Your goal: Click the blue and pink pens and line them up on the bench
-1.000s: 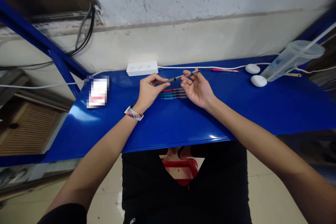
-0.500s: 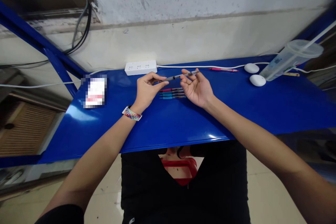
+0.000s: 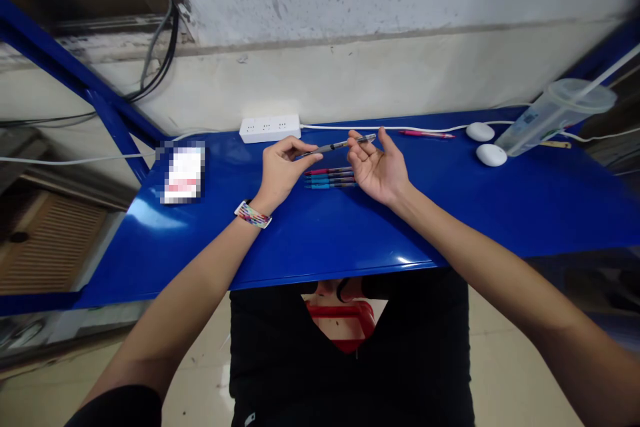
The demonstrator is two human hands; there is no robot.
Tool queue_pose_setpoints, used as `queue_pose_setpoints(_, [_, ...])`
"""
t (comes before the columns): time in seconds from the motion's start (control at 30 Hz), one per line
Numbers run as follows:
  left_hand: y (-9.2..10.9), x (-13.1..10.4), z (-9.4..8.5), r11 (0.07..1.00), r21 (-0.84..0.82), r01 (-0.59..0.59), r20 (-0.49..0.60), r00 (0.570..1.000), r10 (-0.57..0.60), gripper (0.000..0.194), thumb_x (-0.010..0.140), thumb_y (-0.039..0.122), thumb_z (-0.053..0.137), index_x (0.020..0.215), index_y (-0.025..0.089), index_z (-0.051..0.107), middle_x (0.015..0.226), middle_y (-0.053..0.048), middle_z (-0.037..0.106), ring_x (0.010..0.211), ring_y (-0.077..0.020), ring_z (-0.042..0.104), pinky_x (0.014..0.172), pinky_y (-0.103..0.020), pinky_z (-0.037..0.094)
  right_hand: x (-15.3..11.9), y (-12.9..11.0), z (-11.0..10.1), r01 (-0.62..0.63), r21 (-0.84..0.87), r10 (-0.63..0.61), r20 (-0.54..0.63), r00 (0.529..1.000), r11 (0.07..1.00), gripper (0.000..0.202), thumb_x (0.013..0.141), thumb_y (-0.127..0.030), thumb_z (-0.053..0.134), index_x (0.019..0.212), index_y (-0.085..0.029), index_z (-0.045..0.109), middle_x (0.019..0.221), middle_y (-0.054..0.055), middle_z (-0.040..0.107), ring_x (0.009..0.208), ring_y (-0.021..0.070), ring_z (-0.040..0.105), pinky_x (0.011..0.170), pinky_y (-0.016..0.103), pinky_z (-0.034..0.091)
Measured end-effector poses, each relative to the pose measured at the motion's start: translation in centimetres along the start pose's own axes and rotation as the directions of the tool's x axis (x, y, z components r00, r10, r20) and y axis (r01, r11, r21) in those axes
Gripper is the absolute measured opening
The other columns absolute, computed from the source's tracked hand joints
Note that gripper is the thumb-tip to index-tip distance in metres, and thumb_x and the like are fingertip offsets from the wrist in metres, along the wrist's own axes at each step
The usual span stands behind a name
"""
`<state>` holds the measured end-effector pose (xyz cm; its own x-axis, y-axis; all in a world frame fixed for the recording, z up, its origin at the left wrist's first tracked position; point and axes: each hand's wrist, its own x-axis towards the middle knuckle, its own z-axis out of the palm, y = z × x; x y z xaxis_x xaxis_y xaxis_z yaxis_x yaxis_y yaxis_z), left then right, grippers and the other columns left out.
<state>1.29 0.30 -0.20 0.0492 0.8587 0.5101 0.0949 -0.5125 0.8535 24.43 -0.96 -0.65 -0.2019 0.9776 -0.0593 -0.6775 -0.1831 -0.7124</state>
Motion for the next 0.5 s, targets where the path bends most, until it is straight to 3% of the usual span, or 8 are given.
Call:
queue_pose_setpoints(0.1, [-0.15, 0.0, -0.01, 1.0, -0.02, -0.018, 0.0, 1.0, 0.018, 0.019, 0.076, 0.018, 0.097, 0.086, 0.022, 0.081, 0.09, -0.004, 0.084, 0.086, -0.0202, 0.079, 0.084, -0.037, 0.065, -0.12, -0.12, 0.15, 0.041, -0.083, -0.041, 0.001, 0.999, 0.996, 0.053, 0.099, -0.065, 0.074, 0.123, -0.018, 0.078, 0.108, 0.011, 0.087, 0.115, 0.0272, 0.083, 0.091, 0.033, 0.073])
queue_pose_setpoints(0.3, [-0.42, -0.28, 0.48, 0.999, -0.046, 0.01, 0.023, 1.0, -0.009, 0.02, 0.077, 0.017, 0.095, 0.09, 0.022, 0.08, 0.09, -0.004, 0.083, 0.086, -0.0198, 0.078, 0.08, -0.035, 0.065, 0.45, 0.6, 0.19, 0.099, -0.132, -0.109, -0.07, 0.992, 0.986, 0.036, 0.097, -0.058, 0.078, 0.105, -0.023, 0.076, 0.097, 0.008, 0.084, 0.103, 0.0244, 0.083, 0.093, 0.037, 0.073])
queue_pose_setpoints(0.5, [-0.64, -0.11, 0.33, 0.999, -0.044, 0.0, -0.018, 1.0, -0.001, 0.026, 0.075, 0.015, 0.095, 0.09, 0.022, 0.075, 0.092, -0.003, 0.082, 0.088, -0.0189, 0.078, 0.084, -0.035, 0.066, -0.14, -0.24, 0.61, 0.143, -0.337, -0.151, 0.002, 0.989, 0.931, 0.062, 0.097, -0.078, 0.066, 0.112, -0.019, 0.076, 0.103, 0.014, 0.083, 0.112, 0.0298, 0.081, 0.097, 0.045, 0.071])
